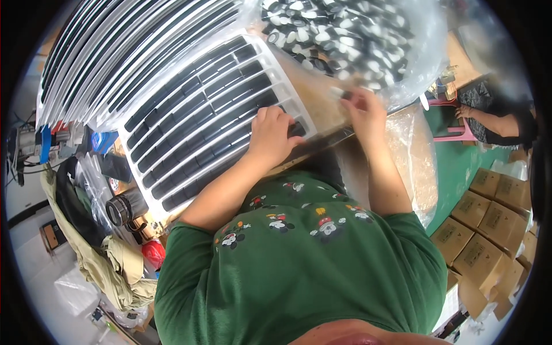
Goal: Assembling small black plastic components by inserting white inner pieces into outer casings.
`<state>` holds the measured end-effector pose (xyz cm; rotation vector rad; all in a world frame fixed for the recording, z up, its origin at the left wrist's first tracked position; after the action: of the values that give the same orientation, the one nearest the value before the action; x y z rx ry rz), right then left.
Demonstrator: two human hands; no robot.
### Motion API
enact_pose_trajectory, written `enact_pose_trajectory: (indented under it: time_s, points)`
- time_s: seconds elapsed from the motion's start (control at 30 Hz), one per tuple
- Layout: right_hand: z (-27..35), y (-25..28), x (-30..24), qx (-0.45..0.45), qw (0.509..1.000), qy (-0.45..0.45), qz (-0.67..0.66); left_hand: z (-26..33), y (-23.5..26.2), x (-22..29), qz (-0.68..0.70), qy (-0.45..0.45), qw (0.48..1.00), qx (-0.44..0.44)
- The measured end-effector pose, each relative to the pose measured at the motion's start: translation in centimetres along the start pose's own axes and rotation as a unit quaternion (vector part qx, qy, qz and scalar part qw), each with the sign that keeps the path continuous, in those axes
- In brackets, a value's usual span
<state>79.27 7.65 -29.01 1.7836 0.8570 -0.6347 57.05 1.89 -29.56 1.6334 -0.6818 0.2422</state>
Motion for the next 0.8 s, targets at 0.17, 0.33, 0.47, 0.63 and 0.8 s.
enact_pose_trajectory:
  time_s: [0.17, 0.33, 0.47, 0.63, 0.8]
  points:
    - [2.0, 0.9, -0.3, -0.024, 0.992, -0.057, -0.113, 0.8, -0.8, -0.3, 0.036, -0.036, 0.999, -0.014]
    - [2.2, 0.9, -0.2, -0.051, 0.990, -0.065, -0.114, 0.0, 0.9, 0.9, 0.002, -0.045, 0.997, -0.065]
    - [2.9, 0.1, 0.8, -0.039, 0.985, -0.071, -0.154, -0.1, 1.2, 0.4, 0.006, -0.057, 0.993, -0.101]
    - [2.9, -0.2, 1.2, -0.032, 0.984, -0.048, -0.171, 0.8, 1.1, 0.7, -0.032, -0.052, 0.990, -0.124]
    - [3.2, -0.6, 1.9, -0.029, 0.983, -0.038, -0.178, 1.4, 1.3, 0.0, 0.005, -0.029, 0.993, -0.113]
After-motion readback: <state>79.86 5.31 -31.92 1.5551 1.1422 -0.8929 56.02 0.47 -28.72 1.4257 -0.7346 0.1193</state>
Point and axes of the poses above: each hand's wrist, its own z-axis away from the middle knuckle, its own y-axis out of the back of the hand, x = y × z, the point moved 2 cm from there along -z, towards the middle knuckle, and after that the axes turned 2 degrees about x, right-handed, at the moved point
